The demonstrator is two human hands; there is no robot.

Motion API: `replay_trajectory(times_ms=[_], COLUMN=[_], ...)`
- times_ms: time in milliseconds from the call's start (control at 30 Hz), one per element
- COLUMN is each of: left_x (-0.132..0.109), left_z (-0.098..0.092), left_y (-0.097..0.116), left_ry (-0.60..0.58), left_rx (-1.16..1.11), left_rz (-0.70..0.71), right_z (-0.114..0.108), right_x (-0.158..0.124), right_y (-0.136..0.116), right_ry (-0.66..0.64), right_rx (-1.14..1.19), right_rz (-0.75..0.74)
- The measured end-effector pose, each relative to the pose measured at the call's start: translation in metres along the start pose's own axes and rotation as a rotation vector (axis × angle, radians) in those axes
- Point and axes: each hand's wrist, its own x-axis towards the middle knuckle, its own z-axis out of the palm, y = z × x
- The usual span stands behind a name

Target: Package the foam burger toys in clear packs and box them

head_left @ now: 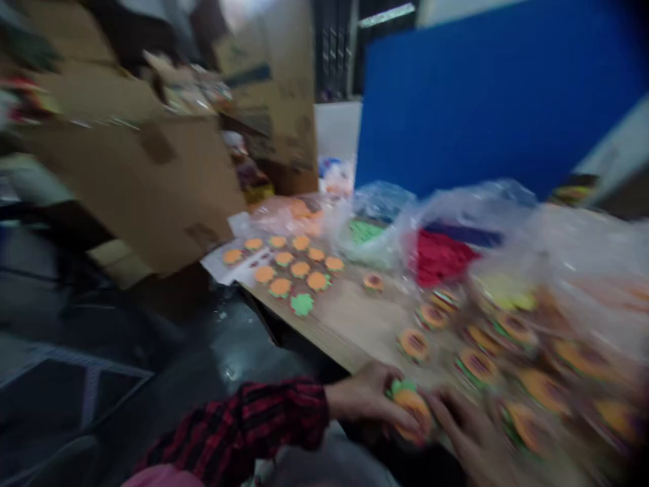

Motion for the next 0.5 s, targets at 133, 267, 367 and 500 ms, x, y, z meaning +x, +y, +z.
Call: replay_trajectory(times_ms=[133, 267, 367, 500], left_x=[0.012, 0.011, 0.010, 0.014], left_z=[-0.002, -0.001, -0.001, 0.000], left_y=[0.007, 0.013, 0.014, 0.014], left_ry=[-0.169, -0.239, -0.249, -0.247], left_rx=[0.080, 0.099, 0.204, 0.402], left_rz=[-0.045, -0.024, -0.037, -0.005], right_z=[-0.001, 0.006, 0.008, 0.007], right_x=[0.005, 0.002, -0.002, -0.002], right_y=[0.018, 0.024, 0.025, 0.023], right_ry=[-0.061, -0.013, -0.044, -0.095], right_rx=[0.177, 0.262, 0.288, 0.288], right_rz=[-0.087, -0.103, -0.101, -0.105])
